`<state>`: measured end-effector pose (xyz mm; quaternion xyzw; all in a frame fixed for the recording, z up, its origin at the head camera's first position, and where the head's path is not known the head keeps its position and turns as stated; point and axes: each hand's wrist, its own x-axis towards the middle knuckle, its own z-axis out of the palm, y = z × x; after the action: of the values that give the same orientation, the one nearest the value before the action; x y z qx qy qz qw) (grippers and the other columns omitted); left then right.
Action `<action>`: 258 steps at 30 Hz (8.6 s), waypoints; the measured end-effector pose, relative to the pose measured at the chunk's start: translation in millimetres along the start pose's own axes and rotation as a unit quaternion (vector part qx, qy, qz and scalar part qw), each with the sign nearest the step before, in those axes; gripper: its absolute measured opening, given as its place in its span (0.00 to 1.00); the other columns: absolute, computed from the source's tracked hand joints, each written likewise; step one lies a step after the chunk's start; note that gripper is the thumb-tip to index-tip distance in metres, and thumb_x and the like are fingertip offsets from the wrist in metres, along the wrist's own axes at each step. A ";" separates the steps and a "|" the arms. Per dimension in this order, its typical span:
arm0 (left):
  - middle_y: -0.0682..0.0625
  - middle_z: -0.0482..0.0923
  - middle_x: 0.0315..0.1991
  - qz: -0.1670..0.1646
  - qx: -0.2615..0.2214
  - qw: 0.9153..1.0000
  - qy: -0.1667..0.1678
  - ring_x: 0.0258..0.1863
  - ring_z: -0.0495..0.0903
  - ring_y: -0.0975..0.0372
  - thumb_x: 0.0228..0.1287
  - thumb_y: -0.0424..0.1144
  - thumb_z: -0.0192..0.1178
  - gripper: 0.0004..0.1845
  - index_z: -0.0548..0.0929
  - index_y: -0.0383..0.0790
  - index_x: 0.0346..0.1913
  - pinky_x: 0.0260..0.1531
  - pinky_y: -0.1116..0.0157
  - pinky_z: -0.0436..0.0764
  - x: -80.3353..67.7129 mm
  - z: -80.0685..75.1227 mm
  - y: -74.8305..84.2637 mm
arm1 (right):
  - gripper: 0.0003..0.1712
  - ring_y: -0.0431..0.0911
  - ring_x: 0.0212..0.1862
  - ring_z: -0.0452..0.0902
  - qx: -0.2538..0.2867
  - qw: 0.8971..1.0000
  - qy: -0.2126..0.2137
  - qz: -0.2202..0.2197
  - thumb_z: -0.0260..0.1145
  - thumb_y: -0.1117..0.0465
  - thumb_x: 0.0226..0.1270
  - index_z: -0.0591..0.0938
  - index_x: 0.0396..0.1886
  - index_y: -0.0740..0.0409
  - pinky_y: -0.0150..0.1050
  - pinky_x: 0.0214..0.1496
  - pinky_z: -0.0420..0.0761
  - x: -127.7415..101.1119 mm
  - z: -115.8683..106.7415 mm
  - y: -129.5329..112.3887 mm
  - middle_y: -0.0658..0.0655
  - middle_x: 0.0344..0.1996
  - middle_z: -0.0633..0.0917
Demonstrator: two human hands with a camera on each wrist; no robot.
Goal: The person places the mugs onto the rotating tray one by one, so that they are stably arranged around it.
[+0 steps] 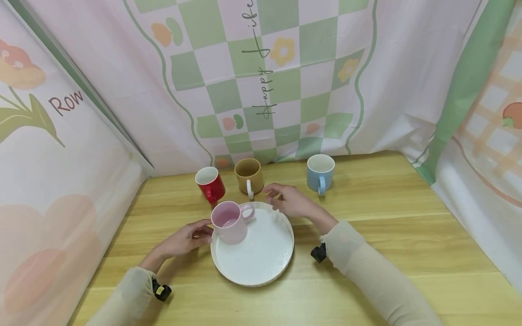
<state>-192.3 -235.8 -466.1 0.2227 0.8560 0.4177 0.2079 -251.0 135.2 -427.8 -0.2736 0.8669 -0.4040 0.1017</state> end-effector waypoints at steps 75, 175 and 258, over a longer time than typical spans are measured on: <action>0.42 0.80 0.59 -0.004 -0.024 1.000 -0.001 0.61 0.79 0.50 0.72 0.38 0.60 0.29 0.66 0.47 0.73 0.64 0.50 0.77 0.0 1.8 -4.2 | 0.24 0.59 0.46 0.84 0.053 0.994 0.084 0.050 0.56 0.55 0.79 0.72 0.66 0.63 0.46 0.43 0.88 -52.3 -61.5 40.3 0.69 0.55 0.81; 0.42 0.81 0.58 -0.015 -0.048 0.999 -0.004 0.60 0.79 0.51 0.70 0.37 0.61 0.31 0.66 0.47 0.74 0.64 0.50 0.77 0.3 2.0 -6.8 | 0.24 0.49 0.36 0.86 0.035 0.966 0.169 0.194 0.60 0.50 0.75 0.76 0.52 0.68 0.42 0.34 0.87 -51.6 -63.8 85.4 0.71 0.47 0.84; 0.42 0.80 0.59 -0.013 -0.048 0.999 -0.008 0.60 0.79 0.51 0.71 0.36 0.60 0.32 0.65 0.47 0.75 0.64 0.50 0.77 -1.2 1.0 -4.5 | 0.17 0.53 0.37 0.87 -0.031 0.976 0.176 0.123 0.58 0.54 0.77 0.77 0.47 0.67 0.32 0.31 0.82 -61.4 -58.6 54.7 0.65 0.36 0.88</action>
<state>-191.8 -238.4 -470.1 0.2049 0.8358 0.4541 0.2308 -244.9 235.8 -433.6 -0.0924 0.9104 -0.4032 -0.0118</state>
